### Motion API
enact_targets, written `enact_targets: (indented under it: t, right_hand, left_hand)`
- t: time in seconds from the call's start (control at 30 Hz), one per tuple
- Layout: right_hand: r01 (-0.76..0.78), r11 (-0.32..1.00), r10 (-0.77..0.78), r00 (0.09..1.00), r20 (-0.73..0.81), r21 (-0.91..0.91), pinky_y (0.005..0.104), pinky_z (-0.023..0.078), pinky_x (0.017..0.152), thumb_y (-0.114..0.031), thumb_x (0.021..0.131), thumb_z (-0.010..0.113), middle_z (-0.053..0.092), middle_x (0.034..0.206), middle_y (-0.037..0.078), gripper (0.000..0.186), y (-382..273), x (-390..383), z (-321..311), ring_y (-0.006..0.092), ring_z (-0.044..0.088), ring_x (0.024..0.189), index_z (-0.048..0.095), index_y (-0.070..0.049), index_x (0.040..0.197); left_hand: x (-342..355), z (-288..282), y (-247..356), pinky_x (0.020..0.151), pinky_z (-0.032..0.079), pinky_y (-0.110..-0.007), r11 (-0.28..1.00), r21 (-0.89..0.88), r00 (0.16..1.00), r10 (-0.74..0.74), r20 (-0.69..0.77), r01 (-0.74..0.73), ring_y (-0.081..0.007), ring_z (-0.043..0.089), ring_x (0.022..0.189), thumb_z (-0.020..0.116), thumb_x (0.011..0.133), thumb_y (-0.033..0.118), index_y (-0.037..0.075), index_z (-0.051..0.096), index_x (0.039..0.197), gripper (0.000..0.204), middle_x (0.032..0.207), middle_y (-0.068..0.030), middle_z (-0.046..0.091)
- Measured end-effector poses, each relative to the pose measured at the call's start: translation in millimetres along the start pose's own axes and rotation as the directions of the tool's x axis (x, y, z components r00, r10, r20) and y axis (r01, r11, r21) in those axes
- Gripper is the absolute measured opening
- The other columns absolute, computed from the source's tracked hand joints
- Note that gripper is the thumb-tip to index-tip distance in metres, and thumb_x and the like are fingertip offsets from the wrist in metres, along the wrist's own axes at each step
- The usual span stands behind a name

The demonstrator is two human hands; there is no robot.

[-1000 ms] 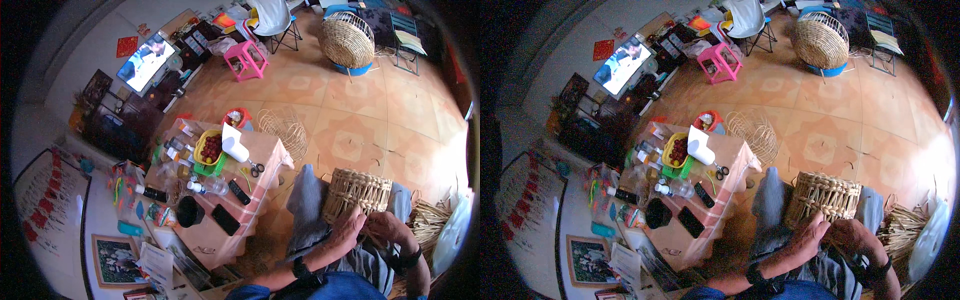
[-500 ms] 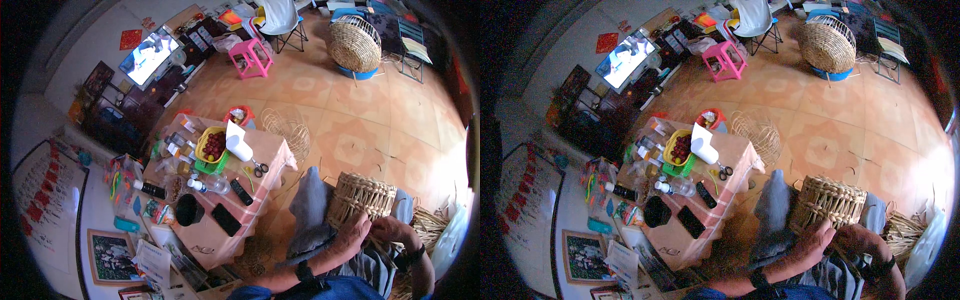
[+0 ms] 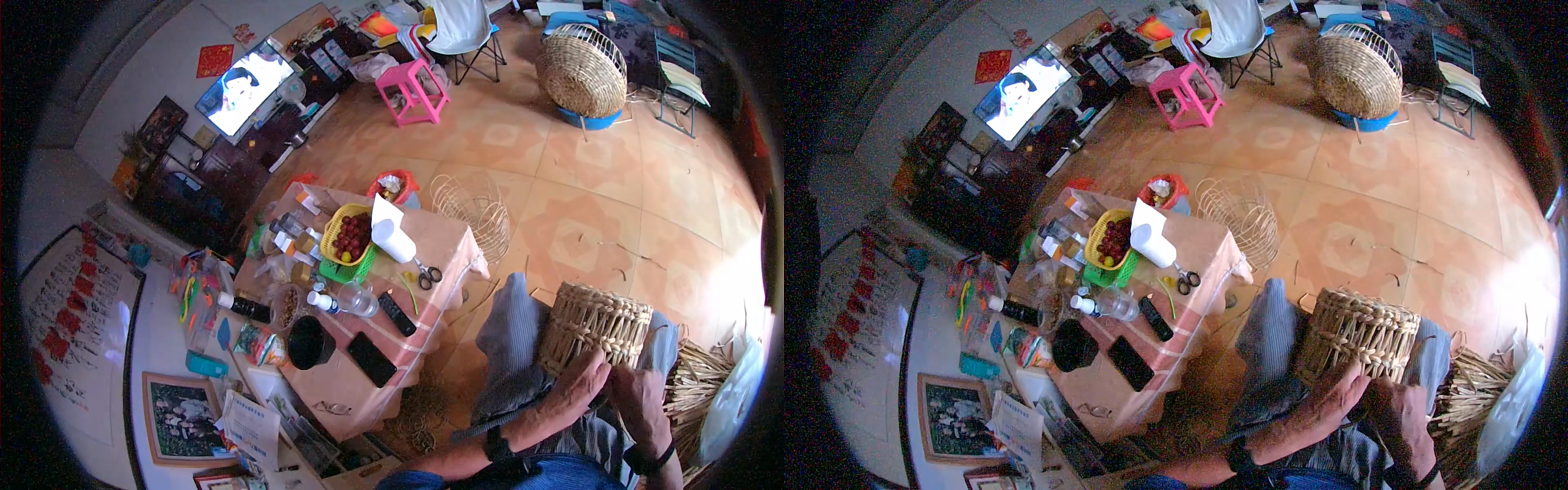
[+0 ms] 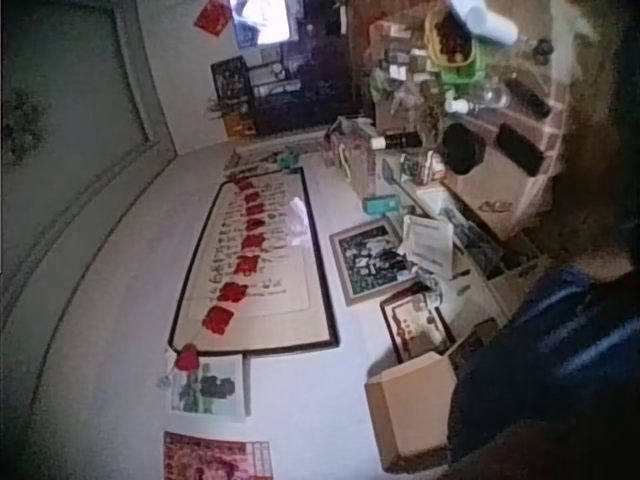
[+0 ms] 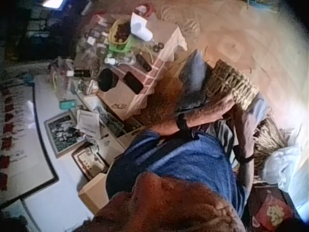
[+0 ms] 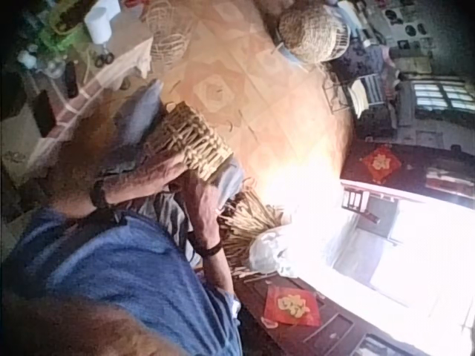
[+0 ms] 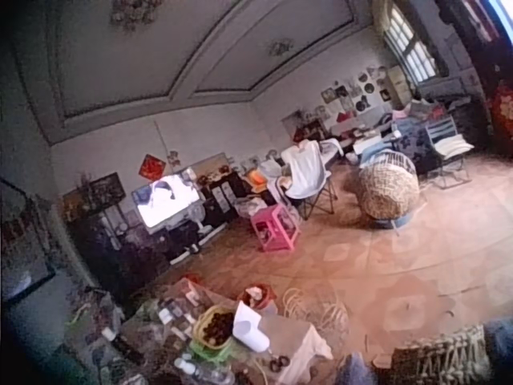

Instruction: Weaving a small basket using dried plant fibers or straw.

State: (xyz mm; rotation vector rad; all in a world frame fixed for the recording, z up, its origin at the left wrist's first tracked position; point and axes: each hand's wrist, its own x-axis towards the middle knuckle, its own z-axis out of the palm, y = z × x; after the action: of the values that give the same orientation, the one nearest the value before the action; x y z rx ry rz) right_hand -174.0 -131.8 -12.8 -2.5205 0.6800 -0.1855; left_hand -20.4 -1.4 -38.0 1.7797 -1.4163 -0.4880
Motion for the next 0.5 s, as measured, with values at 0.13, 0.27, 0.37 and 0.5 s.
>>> enact_targets:
  t: [0.13,0.27,0.37,0.5]
  right_hand:
    - [0.104,0.991,-0.108,0.993,-0.051,-0.086,0.0502,0.051,0.058,-0.019,0.092,0.079,0.062,0.071,0.016,0.023,-25.3,-0.5,-17.2,0.0408,0.067,0.065,0.061,-0.007,0.085]
    - [0.164,0.982,-0.165,0.986,-0.004,-0.098,0.0488,0.051,0.057,-0.018,0.092,0.078,0.062,0.075,0.014,0.021,-23.2,1.4,-21.0,0.0373,0.067,0.067,0.061,-0.007,0.088]
    - [0.191,0.974,-0.19,0.982,0.02,-0.118,0.0476,0.051,0.058,-0.019,0.093,0.077,0.063,0.078,0.013,0.02,-17.7,-3.9,-17.7,0.0355,0.068,0.069,0.062,-0.007,0.089]
    - [0.186,0.972,-0.184,0.983,0.031,-0.146,0.0471,0.051,0.061,-0.023,0.094,0.077,0.062,0.081,0.011,0.021,-9.2,-3.0,-17.2,0.0334,0.068,0.074,0.064,-0.007,0.09]
  left_hand:
    - [-0.9,-13.6,14.8,0.096,0.052,-0.044,0.951,0.293,0.994,0.108,-0.014,-0.099,-0.0343,0.06,0.107,0.057,0.099,0.007,-0.004,0.062,0.112,0.018,0.115,-0.0197,0.055]
    - [1.2,-44.0,42.3,0.099,0.052,-0.041,0.917,0.383,0.99,0.069,0.12,-0.11,-0.0314,0.06,0.111,0.056,0.1,0.009,-0.004,0.064,0.113,0.021,0.116,-0.0176,0.056]
    - [-8.1,-27.5,29.6,0.1,0.052,-0.039,0.916,0.377,0.99,0.137,0.033,-0.139,-0.0304,0.058,0.112,0.057,0.098,0.01,-0.003,0.066,0.114,0.023,0.115,-0.0167,0.056]
    - [-4.8,-24.3,34.1,0.098,0.051,-0.039,0.744,0.644,0.981,0.184,0.06,-0.179,-0.0279,0.058,0.113,0.059,0.096,0.014,-0.001,0.067,0.111,0.023,0.113,-0.0144,0.058]
